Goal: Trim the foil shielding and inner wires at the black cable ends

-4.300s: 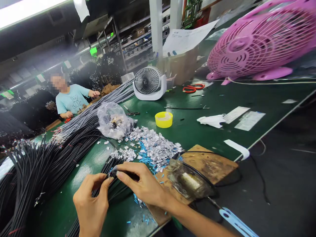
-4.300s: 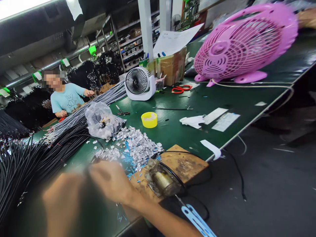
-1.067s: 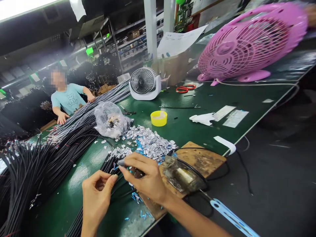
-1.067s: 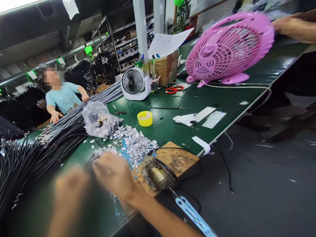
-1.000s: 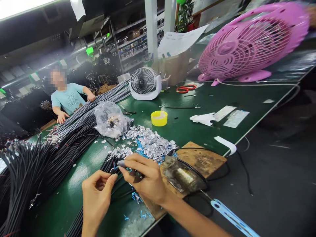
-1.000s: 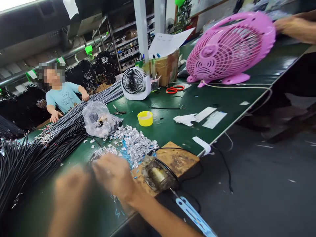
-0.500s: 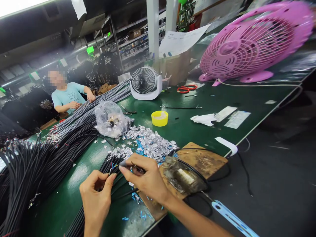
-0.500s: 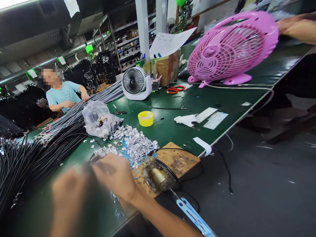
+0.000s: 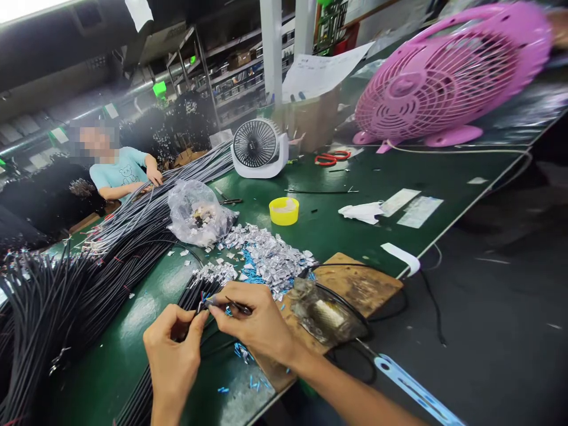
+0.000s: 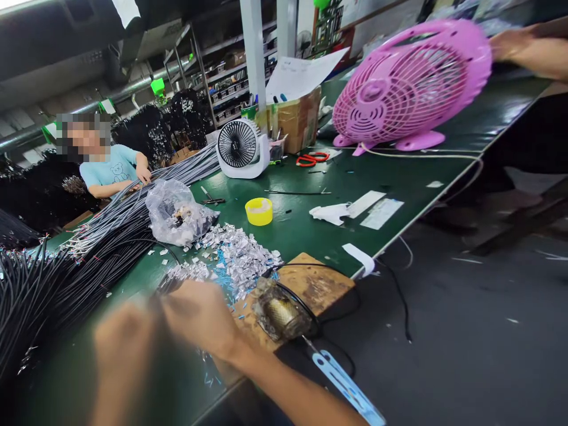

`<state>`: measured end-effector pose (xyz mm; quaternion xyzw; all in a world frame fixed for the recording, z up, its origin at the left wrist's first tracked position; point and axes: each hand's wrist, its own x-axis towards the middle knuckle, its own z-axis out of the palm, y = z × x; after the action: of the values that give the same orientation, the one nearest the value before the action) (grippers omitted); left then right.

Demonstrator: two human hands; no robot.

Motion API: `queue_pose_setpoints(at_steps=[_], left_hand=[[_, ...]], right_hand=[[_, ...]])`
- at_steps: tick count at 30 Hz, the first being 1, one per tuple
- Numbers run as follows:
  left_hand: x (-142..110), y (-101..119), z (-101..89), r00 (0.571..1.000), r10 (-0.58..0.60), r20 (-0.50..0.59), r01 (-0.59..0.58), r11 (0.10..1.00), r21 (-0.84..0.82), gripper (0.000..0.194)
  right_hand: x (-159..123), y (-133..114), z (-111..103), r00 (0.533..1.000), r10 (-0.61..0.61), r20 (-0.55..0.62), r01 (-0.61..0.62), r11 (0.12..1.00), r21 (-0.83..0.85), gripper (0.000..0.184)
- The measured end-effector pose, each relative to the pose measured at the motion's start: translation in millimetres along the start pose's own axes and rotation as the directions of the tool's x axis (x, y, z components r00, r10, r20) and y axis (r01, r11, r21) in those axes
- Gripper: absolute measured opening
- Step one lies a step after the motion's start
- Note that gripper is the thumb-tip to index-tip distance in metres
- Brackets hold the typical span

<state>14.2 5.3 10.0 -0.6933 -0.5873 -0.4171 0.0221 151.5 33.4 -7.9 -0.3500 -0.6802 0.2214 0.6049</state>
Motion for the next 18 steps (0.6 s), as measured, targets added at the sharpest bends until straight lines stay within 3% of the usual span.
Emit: queue_pose_setpoints(at_steps=[8,14,18], left_hand=[[-2,4,-0.3,0.998,0.06,0.001,-0.06,0.998,-0.032,0.033],[3,6,2.8,0.994,0.11,-0.022,-0.111,0.992,-0.058,0.029],[1,8,5.5,0.997,0.078,-0.025,-0.08,0.991,-0.11,0.026]], right_hand=[[-2,4,1,0.998,-0.004,-0.059,0.001,0.999,-0.05,0.03],[-7,10,0,0.979,-0.206,-0.003,0.206,0.978,-0.041,0.018],[-7,4,-1,0.977,-0.183,-0.107,0.172,0.98,-0.101,0.018]])
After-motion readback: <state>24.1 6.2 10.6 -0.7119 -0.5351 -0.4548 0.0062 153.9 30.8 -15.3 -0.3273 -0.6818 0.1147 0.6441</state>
